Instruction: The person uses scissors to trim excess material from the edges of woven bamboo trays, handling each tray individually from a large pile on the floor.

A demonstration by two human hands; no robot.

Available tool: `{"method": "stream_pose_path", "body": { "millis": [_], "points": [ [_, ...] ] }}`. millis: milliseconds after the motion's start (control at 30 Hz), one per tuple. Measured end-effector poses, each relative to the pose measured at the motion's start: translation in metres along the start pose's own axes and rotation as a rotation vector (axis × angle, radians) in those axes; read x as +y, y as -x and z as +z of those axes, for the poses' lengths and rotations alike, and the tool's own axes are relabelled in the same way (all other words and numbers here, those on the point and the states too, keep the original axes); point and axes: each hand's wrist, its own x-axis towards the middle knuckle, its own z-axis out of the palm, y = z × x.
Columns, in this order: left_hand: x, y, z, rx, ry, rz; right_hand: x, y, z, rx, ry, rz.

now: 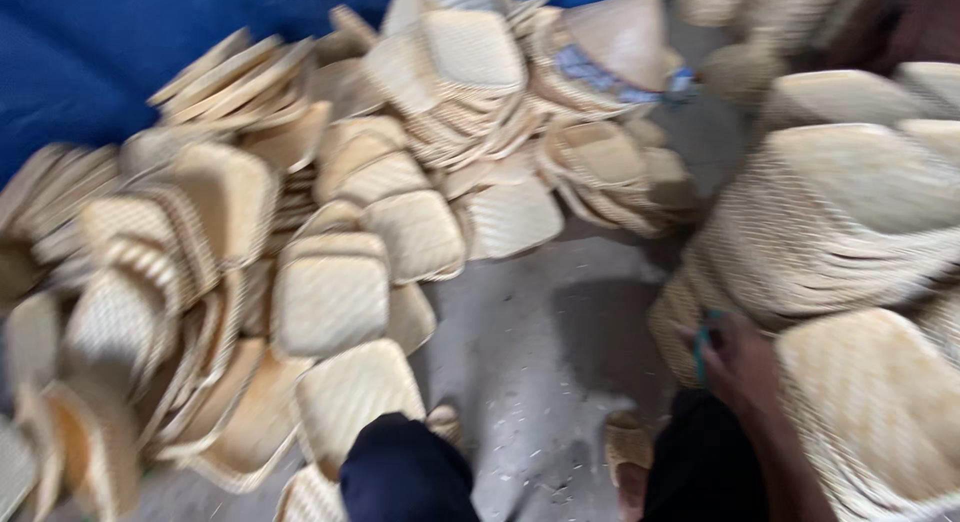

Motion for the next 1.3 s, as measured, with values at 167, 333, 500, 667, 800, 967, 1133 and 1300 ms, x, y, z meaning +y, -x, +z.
{"method": "stream_pose_path", "body": {
  "millis": [167, 333, 500, 667, 800, 967, 1133, 1300],
  "points": [
    [-0.046, 0.032, 0.003, -0.004, 0.069, -0.061, -0.006, -0.015, 0.006, -0.166, 0.039, 0.011],
    [-0.050, 0.031, 0.020, 0.002, 0.100, -0.111, -0.006, -0.017, 0.014, -0.194, 0.105, -0.012],
    [-0.020, -0.007, 0.019, 0.093, 0.063, -0.112, 0.005, -0.023, 0.031, -0.182, 0.118, -0.099],
    [0.044, -0.039, -0.009, 0.269, -0.102, -0.026, 0.003, -0.021, 0.044, -0.094, 0.007, -0.259],
    [0.098, -0.058, -0.020, 0.750, -0.165, 0.332, -0.016, -0.013, 0.037, -0.232, 0.081, -0.103],
    [0.184, -0.041, -0.052, 1.293, -0.179, 1.224, -0.030, -0.004, 0.031, -0.085, 0.045, -0.382],
    [0.314, 0.034, -0.083, 0.954, -0.231, 1.260, -0.032, -0.003, 0.023, 0.000, 0.032, -0.532],
    [0.410, 0.112, -0.069, 0.816, 0.005, 1.578, -0.035, -0.020, 0.008, -0.189, -0.226, -0.091]
  ]
}}
